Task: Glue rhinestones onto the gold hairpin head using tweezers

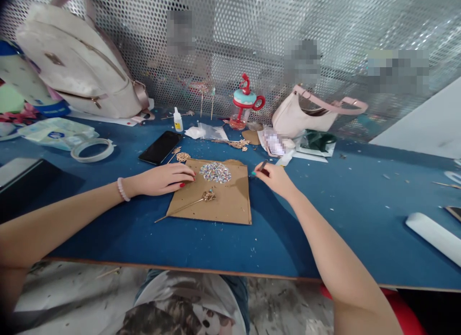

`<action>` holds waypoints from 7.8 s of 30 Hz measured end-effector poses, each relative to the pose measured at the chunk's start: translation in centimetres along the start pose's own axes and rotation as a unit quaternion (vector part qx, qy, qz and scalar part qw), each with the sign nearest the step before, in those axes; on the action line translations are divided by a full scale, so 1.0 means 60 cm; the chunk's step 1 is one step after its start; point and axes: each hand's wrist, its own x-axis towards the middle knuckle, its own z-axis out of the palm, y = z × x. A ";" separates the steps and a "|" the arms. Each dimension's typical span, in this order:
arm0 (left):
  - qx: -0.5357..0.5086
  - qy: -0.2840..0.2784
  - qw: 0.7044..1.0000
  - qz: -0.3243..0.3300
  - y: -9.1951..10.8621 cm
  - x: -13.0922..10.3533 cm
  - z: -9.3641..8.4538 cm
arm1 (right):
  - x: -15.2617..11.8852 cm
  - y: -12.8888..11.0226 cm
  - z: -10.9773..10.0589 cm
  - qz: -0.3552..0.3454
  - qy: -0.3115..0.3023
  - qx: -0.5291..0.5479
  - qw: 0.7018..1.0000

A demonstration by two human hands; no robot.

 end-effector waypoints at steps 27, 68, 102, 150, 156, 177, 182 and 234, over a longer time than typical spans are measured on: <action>-0.017 -0.010 1.000 0.003 0.021 -0.006 -0.011 | 0.263 -0.120 0.092 -0.107 -0.081 0.190 0.973; -0.050 -0.025 0.998 -0.026 0.028 -0.009 -0.019 | 0.248 -0.168 0.104 -0.159 -0.101 0.095 0.977; -0.053 -0.025 0.998 -0.003 0.028 -0.013 -0.023 | 0.106 -0.073 0.022 -0.001 0.055 0.214 0.975; -0.073 -0.063 0.995 -0.031 0.028 -0.024 -0.026 | 0.122 -0.110 0.056 -0.042 0.036 0.069 0.996; -0.073 -0.054 0.995 -0.033 0.028 -0.022 -0.027 | 0.124 -0.110 0.058 -0.029 0.055 0.072 0.995; -0.054 -0.032 0.997 -0.033 0.035 -0.014 -0.030 | 0.090 -0.125 0.059 -0.105 -0.002 0.221 0.970; -0.038 -0.027 0.999 -0.002 0.025 -0.012 -0.025 | 0.091 -0.113 0.068 -0.112 0.060 0.236 0.963; 0.021 -0.029 0.999 0.019 0.017 -0.004 -0.014 | 0.109 -0.095 0.099 -0.315 0.174 0.016 0.933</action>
